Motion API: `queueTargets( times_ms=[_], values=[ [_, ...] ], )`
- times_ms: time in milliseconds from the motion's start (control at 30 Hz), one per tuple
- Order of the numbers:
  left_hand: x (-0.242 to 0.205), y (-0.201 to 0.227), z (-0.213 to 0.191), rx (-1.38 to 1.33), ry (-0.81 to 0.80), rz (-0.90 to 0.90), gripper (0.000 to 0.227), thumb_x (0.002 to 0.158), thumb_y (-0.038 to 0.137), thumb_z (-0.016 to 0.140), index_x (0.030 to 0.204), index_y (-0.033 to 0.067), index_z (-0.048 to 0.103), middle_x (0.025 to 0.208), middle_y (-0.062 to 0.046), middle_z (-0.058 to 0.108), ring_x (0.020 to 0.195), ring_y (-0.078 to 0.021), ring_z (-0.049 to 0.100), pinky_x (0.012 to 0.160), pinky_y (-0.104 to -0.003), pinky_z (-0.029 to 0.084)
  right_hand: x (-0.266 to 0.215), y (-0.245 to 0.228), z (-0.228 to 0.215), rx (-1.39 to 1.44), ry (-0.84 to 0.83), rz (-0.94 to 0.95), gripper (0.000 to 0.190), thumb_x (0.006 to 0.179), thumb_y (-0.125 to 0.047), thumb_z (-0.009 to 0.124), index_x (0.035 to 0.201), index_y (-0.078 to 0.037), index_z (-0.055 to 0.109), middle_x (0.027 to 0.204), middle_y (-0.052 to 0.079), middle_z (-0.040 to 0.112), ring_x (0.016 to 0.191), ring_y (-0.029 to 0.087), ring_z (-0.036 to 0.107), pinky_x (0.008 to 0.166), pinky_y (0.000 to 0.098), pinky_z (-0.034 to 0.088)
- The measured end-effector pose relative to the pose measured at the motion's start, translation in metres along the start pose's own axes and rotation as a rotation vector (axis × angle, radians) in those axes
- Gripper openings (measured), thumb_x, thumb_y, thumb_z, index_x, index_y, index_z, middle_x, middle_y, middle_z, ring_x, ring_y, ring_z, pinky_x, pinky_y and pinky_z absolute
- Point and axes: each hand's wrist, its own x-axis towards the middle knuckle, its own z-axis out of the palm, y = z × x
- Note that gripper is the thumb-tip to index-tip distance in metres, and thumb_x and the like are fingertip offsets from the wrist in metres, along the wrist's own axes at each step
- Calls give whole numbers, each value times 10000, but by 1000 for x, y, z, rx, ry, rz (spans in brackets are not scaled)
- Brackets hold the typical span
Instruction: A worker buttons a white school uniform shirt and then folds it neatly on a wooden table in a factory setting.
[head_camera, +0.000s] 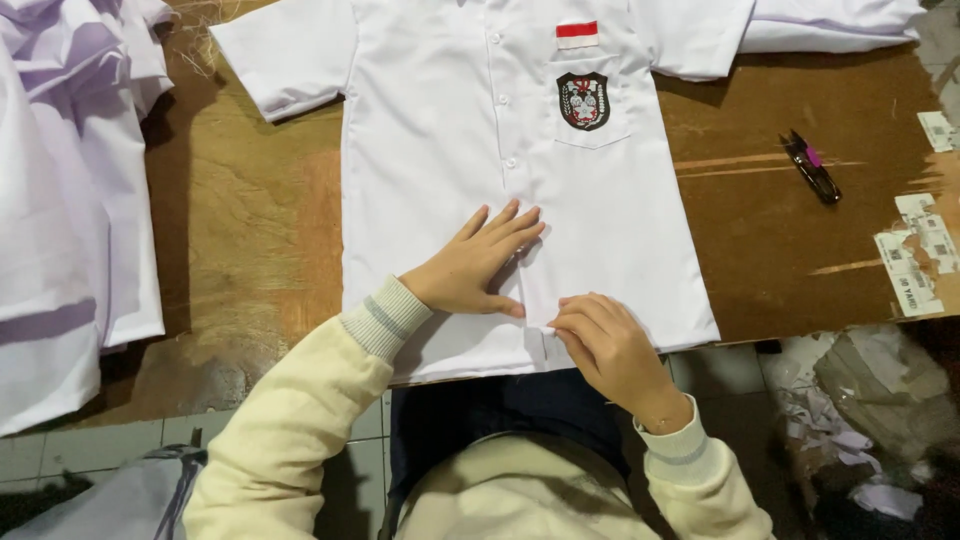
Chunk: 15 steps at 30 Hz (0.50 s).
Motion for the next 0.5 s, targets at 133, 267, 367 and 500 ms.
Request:
queueTargets(
  times_ms=[133, 267, 367, 500],
  values=[
    [7, -19, 10, -212, 204, -8, 681, 979, 247, 673, 1562, 62, 373, 1571, -210, 455, 1489, -399, 365, 1227, -603, 219, -9, -4, 14, -42, 76, 10, 111, 1007, -226, 627, 992, -131, 683, 958, -29, 658, 1128, 235, 674, 1059, 477, 474],
    [4, -3, -12, -192, 227, -39, 478, 924, 129, 713, 1374, 70, 564, 1438, -178, 586, 1404, -379, 497, 1162, -529, 402, -7, -11, 14, -66, 85, -47, 253, 995, -409, 624, 990, -160, 666, 943, -21, 631, 1150, 259, 635, 1096, 524, 434],
    [8, -8, -10, -85, 223, -7, 387, 910, 146, 734, 1259, 66, 586, 1368, -187, 620, 1334, -397, 567, 1087, -498, 488, -7, -12, 11, -116, 82, -93, 458, 891, -588, 667, 1088, -175, 672, 990, -7, 624, 1179, 264, 603, 1089, 542, 426],
    [16, -22, -3, 151, 199, 44, 302, 904, 175, 749, 1150, 105, 588, 1274, -146, 672, 1239, -364, 642, 972, -450, 570, -5, -13, 10, -83, 92, -71, 181, 945, -336, 711, 978, -158, 706, 882, -25, 620, 1100, 246, 639, 1036, 516, 467]
  ],
)
